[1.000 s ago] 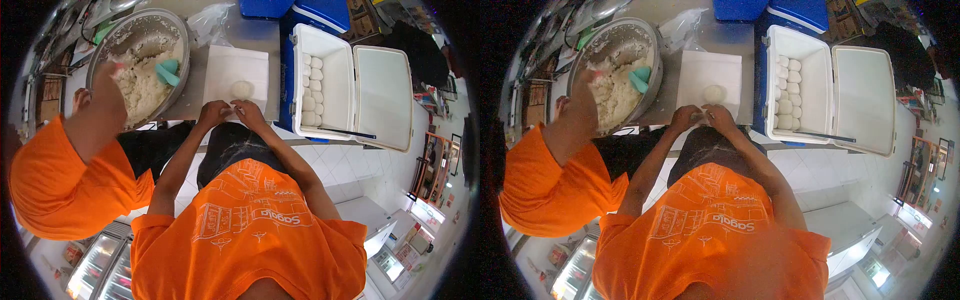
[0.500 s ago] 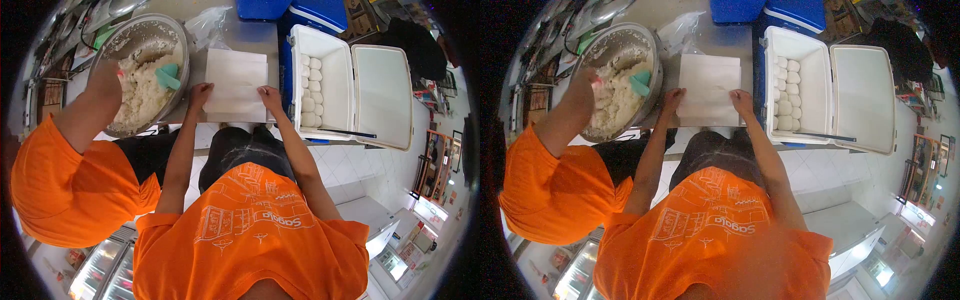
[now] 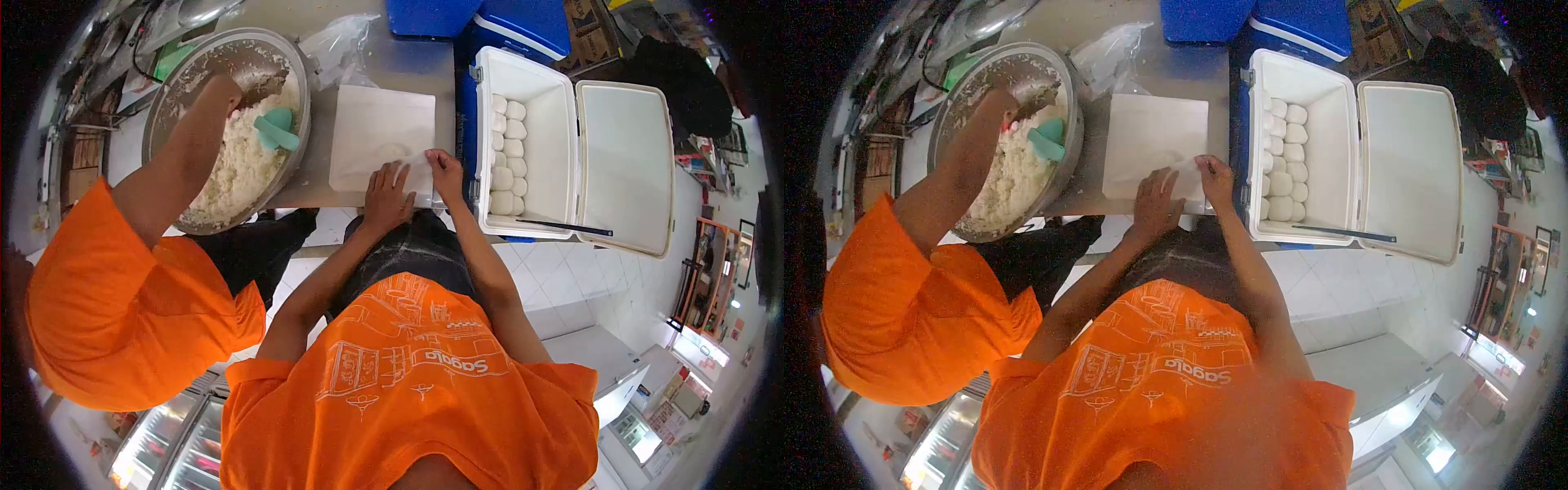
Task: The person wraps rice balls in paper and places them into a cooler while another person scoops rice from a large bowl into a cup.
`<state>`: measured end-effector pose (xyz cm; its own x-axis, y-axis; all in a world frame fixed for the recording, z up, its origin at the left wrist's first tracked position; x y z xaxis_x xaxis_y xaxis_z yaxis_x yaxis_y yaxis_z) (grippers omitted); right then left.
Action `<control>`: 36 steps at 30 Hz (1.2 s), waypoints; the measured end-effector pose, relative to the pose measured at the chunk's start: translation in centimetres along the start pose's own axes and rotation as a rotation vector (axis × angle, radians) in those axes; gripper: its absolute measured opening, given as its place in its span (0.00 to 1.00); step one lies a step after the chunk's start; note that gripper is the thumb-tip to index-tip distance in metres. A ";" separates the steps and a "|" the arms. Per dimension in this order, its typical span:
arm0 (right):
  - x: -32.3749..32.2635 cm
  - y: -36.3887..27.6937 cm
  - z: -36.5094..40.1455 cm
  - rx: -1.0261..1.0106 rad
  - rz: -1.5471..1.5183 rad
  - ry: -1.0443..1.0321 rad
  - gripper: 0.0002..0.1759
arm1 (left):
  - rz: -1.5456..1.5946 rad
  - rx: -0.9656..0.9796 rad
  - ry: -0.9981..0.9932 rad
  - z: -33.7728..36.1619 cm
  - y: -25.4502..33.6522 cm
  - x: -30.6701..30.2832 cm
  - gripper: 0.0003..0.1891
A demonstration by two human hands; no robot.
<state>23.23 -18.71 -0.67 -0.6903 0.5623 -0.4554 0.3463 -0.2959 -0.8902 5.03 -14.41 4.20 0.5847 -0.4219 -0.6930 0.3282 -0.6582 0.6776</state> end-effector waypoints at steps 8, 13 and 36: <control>-1.3 4.3 0.0 0.619 0.239 -0.399 0.16 | -0.242 -0.081 -0.111 0.3 -1.6 2.1 0.45; -0.4 3.4 -3.1 0.503 -0.321 -0.491 0.15 | -0.268 -0.129 -0.087 -0.1 -1.0 2.2 0.43; 3.4 -7.1 -15.6 -0.239 0.656 -0.894 0.31 | -0.363 -0.249 0.043 -5.1 -2.7 -1.4 0.35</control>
Point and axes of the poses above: each hand's wrist, its own z-axis away from the middle knuckle, its own x-axis out of the palm, y = z × x, the point moved 1 cm from there along -z, towards the middle knuckle, and after that the axes turned 9 degrees about z, right-handed, at the moved point
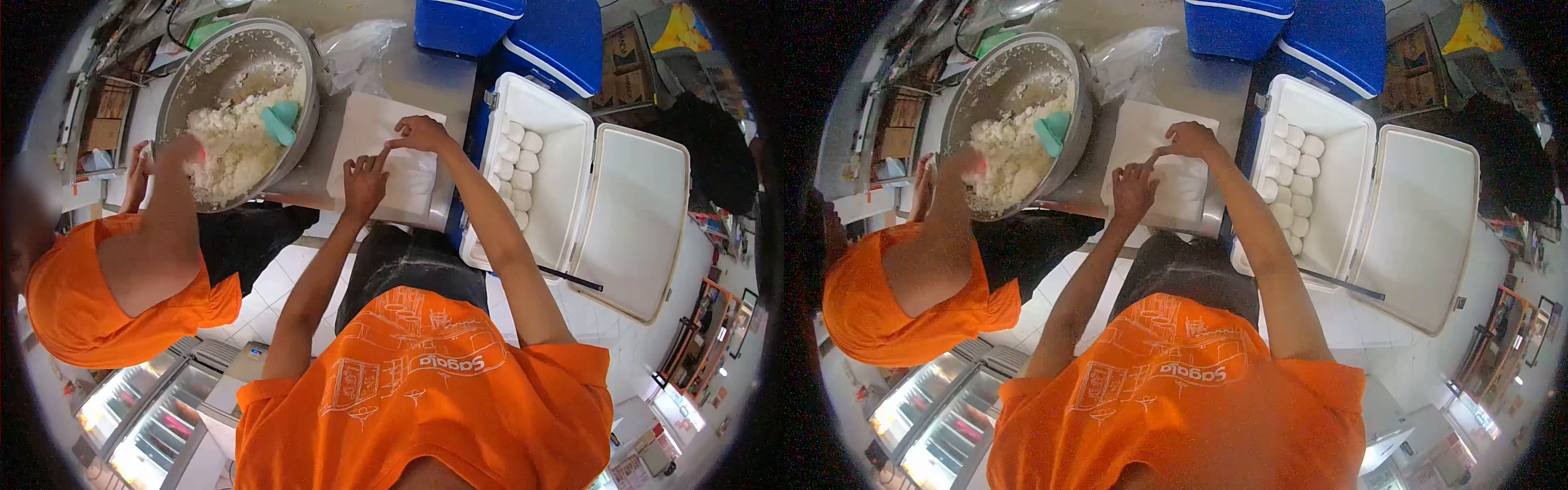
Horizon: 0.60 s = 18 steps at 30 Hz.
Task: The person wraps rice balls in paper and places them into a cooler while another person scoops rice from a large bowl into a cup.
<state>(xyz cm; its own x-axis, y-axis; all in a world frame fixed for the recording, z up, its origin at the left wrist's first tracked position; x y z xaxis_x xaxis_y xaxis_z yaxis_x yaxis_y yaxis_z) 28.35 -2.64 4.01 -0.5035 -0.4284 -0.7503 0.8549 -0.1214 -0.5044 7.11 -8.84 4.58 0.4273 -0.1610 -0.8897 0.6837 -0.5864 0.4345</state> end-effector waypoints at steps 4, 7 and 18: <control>1.4 0.6 0.3 -0.033 0.265 0.321 0.33 | -0.026 0.035 0.062 0.1 -0.2 -0.4 0.37; 0.8 -1.0 -0.2 0.019 0.292 0.178 0.27 | 0.031 0.027 0.057 -0.1 -0.1 -0.6 0.38; 9.8 -4.9 10.3 -0.356 0.597 0.521 0.07 | -0.201 0.137 -0.131 -0.1 -1.8 -1.8 0.35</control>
Point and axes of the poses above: each hand's wrist, its own z-axis away from the middle knuckle, its own x-axis out of the palm, y = z × x, the point moved 1 cm from there along -z, towards the middle knuckle, and after that the axes turned 9 degrees about z, right-handed, at the moved point
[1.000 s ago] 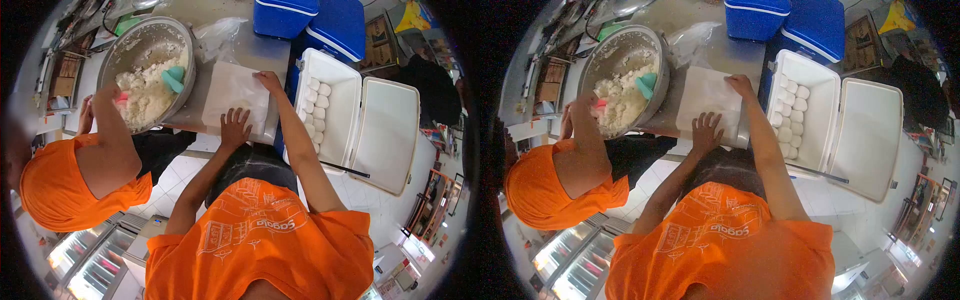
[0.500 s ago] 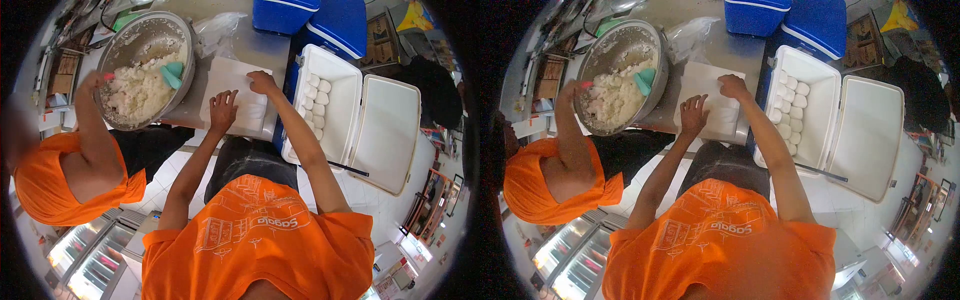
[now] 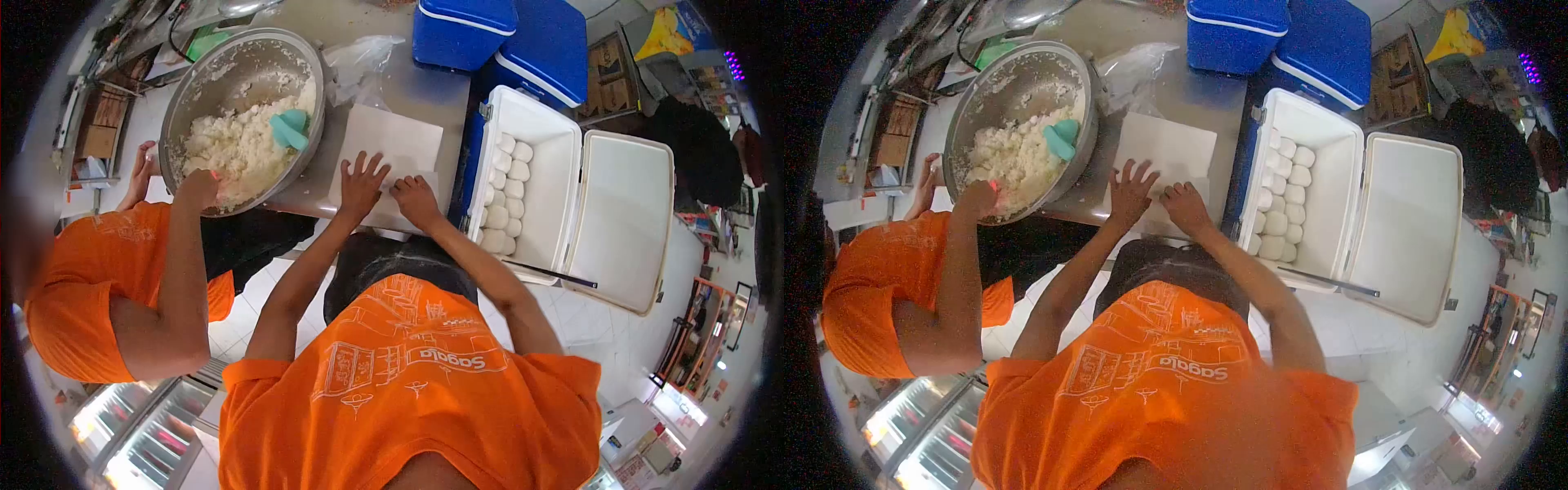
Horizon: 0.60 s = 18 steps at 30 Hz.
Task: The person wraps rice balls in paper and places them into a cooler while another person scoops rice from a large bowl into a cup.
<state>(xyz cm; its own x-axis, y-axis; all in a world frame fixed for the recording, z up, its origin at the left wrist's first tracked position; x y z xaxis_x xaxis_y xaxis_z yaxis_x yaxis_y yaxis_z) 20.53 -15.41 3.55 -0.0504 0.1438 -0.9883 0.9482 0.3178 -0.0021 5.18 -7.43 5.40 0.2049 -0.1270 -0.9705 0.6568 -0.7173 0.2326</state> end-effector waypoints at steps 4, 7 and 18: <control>1.1 -0.6 0.3 0.111 -0.114 0.071 0.09 | 0.281 -0.562 0.042 4.2 -7.9 1.9 0.21; -0.1 -0.7 0.1 0.159 -0.226 0.062 0.10 | 0.502 -0.465 0.419 7.0 -8.6 1.1 0.16; 1.1 4.3 -1.9 0.513 -0.264 0.148 0.18 | 0.791 -0.401 -0.117 0.2 -6.1 3.6 0.12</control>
Point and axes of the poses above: each hand's wrist, its own z-axis away from the middle knuckle, its own x-axis out of the palm, y = z × x, the point moved 1 cm from there along -z, towards the middle knuckle, and after that the axes turned 9 degrees about z, right-handed, at the moved point
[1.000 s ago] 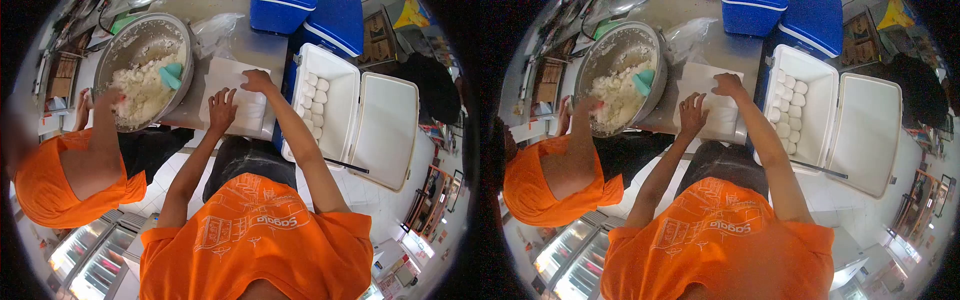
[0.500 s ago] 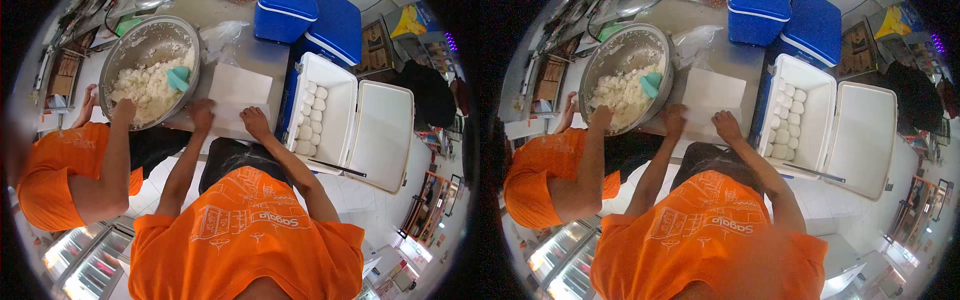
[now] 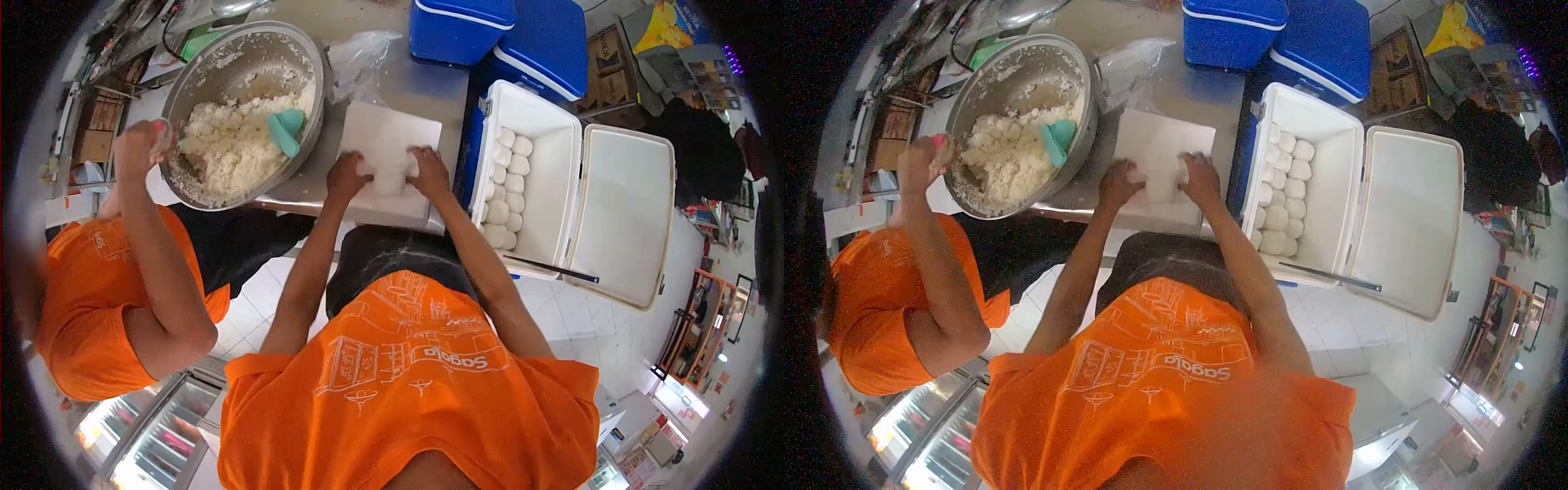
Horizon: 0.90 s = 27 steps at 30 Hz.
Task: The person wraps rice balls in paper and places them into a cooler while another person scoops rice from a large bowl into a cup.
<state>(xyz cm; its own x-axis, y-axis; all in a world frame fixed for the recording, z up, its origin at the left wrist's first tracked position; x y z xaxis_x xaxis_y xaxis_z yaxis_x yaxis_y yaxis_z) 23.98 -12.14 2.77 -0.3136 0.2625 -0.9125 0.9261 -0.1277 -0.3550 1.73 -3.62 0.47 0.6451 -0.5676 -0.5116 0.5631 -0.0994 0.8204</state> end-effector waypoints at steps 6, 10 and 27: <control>3.3 2.2 2.1 -0.200 -0.012 -0.377 0.11 | -0.503 0.471 -0.056 -0.6 -1.3 0.8 0.15; 1.8 0.4 5.5 -0.286 -0.122 -0.050 0.11 | -0.492 0.651 -0.005 4.4 -0.2 0.2 0.15; 3.0 1.3 -3.8 -0.292 -0.046 -0.439 0.18 | -0.447 0.206 -0.055 -2.4 2.1 3.1 0.31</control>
<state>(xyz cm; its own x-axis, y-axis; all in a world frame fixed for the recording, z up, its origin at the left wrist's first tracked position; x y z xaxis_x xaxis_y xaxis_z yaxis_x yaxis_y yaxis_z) 24.99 -7.87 0.33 -0.3559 -0.1721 -0.9185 0.9094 0.1627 -0.3829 6.18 -3.63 0.01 0.3323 -0.4742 -0.8153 0.6615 -0.4990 0.5599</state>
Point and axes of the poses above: each hand's wrist, its own z-axis away from the middle knuckle, its own x-axis out of the palm, y = z × x, the point moved 1 cm from there along -z, towards the middle knuckle, and after that the axes turned 9 degrees about z, right-handed, at the moved point
